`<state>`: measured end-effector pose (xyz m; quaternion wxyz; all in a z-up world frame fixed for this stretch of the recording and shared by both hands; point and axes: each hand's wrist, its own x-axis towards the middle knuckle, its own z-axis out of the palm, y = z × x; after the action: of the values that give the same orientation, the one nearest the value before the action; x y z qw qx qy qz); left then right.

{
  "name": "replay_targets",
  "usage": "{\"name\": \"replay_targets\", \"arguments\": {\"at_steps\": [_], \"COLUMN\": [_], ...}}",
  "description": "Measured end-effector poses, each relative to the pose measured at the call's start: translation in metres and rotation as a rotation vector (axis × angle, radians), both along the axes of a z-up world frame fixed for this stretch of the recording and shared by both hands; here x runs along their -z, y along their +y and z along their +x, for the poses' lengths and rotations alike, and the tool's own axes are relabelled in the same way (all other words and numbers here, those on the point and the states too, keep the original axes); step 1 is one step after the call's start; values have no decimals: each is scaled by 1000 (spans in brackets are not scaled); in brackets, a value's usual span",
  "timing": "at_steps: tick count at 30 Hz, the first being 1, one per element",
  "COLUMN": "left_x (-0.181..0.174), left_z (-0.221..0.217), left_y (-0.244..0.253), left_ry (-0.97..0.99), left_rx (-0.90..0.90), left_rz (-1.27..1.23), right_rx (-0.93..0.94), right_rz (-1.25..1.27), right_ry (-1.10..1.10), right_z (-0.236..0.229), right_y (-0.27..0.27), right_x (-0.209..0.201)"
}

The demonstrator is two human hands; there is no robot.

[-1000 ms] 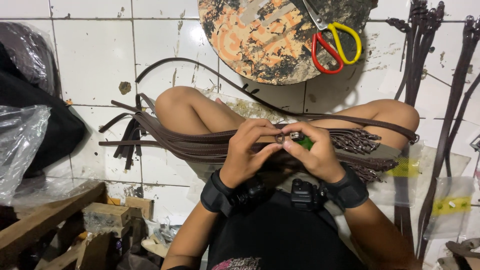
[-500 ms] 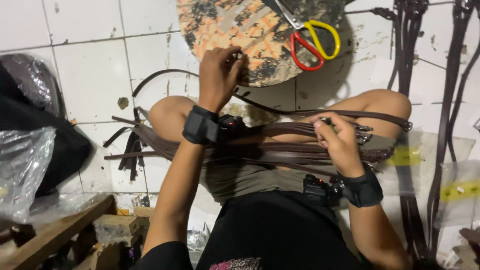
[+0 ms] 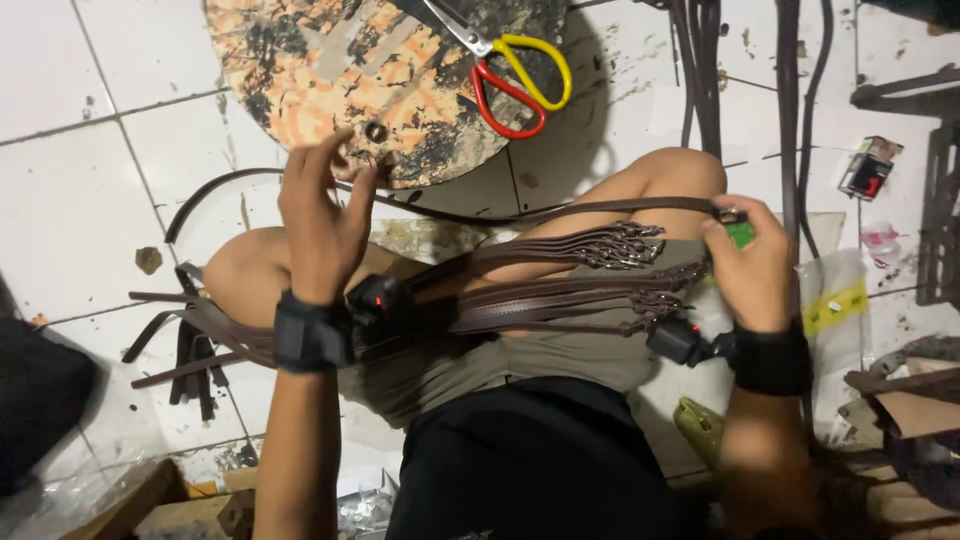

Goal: Finishing the edges of leather straps by sealing them with a lighter.

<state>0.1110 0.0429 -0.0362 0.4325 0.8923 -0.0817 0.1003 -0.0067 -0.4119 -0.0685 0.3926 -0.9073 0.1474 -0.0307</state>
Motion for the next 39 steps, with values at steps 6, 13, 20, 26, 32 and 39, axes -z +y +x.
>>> {"name": "replay_targets", "arguments": {"at_steps": [6,13,20,26,32,39], "left_x": [-15,11,46,21,54,43], "left_z": [-46,-81,-96,-84,-83,-85], "left_y": [-13,-35,-80,-65,-2,13], "left_ry": [360,396,891,813,565,599], "left_rx": [93,225,541,382,-81,-172], "left_rz": [-216,-406,-700,-1474,-1707,-1463], "right_rx": [-123,-217,-525,-736,-858,-549], "right_rz": [-288,-301,87,-4,-163,-202], "right_ry": [228,335,220,238,450,697], "right_z": [24,31,26,37,28,17], "right_y": [-7,12,101,149,138,111], "right_x": [3,-35,-102,-98,-74,-65]}}
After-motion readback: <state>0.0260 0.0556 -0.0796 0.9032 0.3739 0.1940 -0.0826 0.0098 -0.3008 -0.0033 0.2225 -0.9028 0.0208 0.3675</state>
